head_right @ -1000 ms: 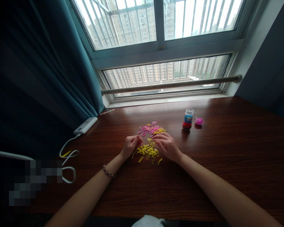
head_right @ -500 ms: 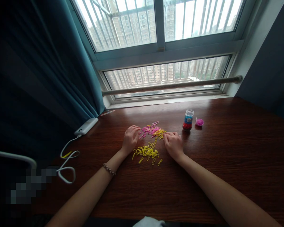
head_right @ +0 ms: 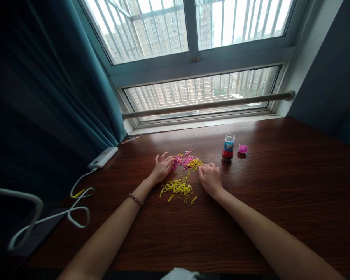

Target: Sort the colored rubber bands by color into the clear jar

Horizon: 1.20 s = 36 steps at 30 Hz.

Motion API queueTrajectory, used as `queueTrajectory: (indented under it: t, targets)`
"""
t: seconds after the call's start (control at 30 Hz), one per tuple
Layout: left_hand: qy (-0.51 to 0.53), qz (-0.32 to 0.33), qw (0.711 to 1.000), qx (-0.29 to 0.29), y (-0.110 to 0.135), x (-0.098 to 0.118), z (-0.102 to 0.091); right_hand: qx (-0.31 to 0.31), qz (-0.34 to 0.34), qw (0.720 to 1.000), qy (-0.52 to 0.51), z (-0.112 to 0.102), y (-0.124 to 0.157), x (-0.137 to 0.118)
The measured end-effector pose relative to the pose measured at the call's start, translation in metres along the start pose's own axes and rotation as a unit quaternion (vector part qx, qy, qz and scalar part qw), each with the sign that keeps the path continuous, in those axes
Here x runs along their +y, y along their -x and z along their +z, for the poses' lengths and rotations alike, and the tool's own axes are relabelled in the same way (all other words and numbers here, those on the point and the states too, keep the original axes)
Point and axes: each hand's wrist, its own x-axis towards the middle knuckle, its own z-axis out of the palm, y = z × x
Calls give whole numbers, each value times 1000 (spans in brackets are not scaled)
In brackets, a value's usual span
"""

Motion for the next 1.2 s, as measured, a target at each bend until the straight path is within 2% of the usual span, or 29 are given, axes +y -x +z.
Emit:
queueTrajectory:
  t: [0.17, 0.33, 0.53, 0.67, 0.77, 0.87, 0.97, 1.1, 1.2]
  targets:
    - [0, -1, 1000, -4, 1, -2, 0, -12, 11, 1000, -3, -1, 1, -3]
    - [23, 7, 999, 45, 3, -2, -4, -25, 13, 1000, 5, -4, 1, -5]
    - [144, 33, 979, 137, 5, -6, -6, -30, 6, 1000, 2, -2, 0, -3]
    - [231, -24, 961, 148, 8, -5, -6, -9, -1, 1000, -24, 1, -2, 1]
    - [327, -71, 936, 114, 10, -1, -7, 23, 0, 997, -69, 2, -4, 5]
    - [412, -69, 908, 25, 12, 9, -8, 63, -10, 988, -138, -1, -4, 2]
    - [414, -32, 907, -74, 14, 21, -9, 74, -61, 977, -192, -7, 0, -7]
    - [391, 59, 907, -145, 12, 34, -12, 55, -150, 962, -223, -14, 7, -19]
    - [369, 129, 898, -201, 9, 39, -14, 54, -178, 955, -231, -15, 10, -20]
